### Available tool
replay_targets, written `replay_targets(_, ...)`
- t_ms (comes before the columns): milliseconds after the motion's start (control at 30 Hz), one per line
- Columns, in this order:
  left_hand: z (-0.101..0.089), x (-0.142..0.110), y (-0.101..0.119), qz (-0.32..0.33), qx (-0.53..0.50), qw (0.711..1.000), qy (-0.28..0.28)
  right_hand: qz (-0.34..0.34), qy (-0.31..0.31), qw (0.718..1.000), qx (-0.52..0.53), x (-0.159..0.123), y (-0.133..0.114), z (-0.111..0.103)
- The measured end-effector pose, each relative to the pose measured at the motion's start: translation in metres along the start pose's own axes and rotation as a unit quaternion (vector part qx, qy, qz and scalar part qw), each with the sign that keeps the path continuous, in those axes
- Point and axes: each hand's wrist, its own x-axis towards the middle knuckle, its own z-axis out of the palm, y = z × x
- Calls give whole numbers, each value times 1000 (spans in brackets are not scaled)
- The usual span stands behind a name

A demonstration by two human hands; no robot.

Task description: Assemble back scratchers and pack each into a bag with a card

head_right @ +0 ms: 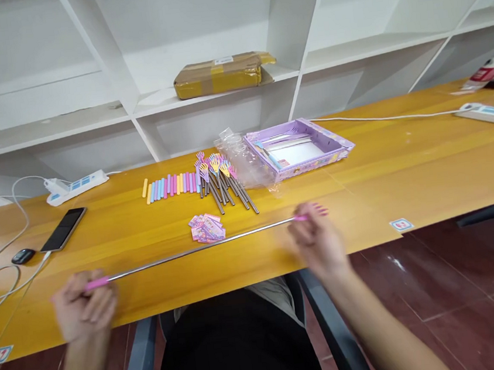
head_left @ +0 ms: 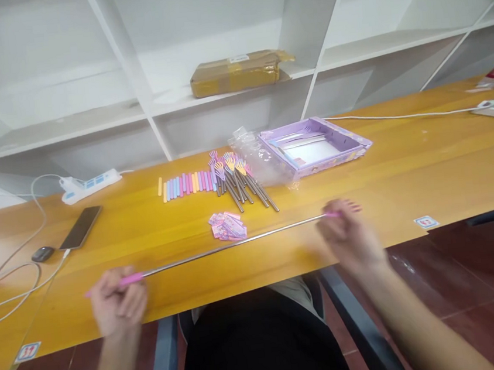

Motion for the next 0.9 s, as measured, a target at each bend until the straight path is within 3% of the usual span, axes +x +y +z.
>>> replay_targets(67,-16,1,32,9,10,999,29,-49,71,996,20,22,-27,-31)
replay_targets(167,-16,-8,53,32,45,992,114,-42,105,993,24,33,-45,-59)
replay_targets(300,7,-14,52,85,49,984,150,-41,104,993,27,27,-40,-58)
replay_targets(400,13,-8,46,96,71,980,161,-56,138,988,49,25,-34,-51)
replay_targets(500,5,-1,41,115,87,974,175,-116,196,973,31,26,-32,-50)
replay_targets(667,-18,0,36,101,180,969,134,-231,252,938,-49,29,-29,-59)
replay_targets(833,-34,-6,43,121,369,913,123,-258,253,924,-126,31,-30,-72)
replay_targets(900,-37,-9,49,124,481,858,129,-254,253,919,-166,32,-31,-77)
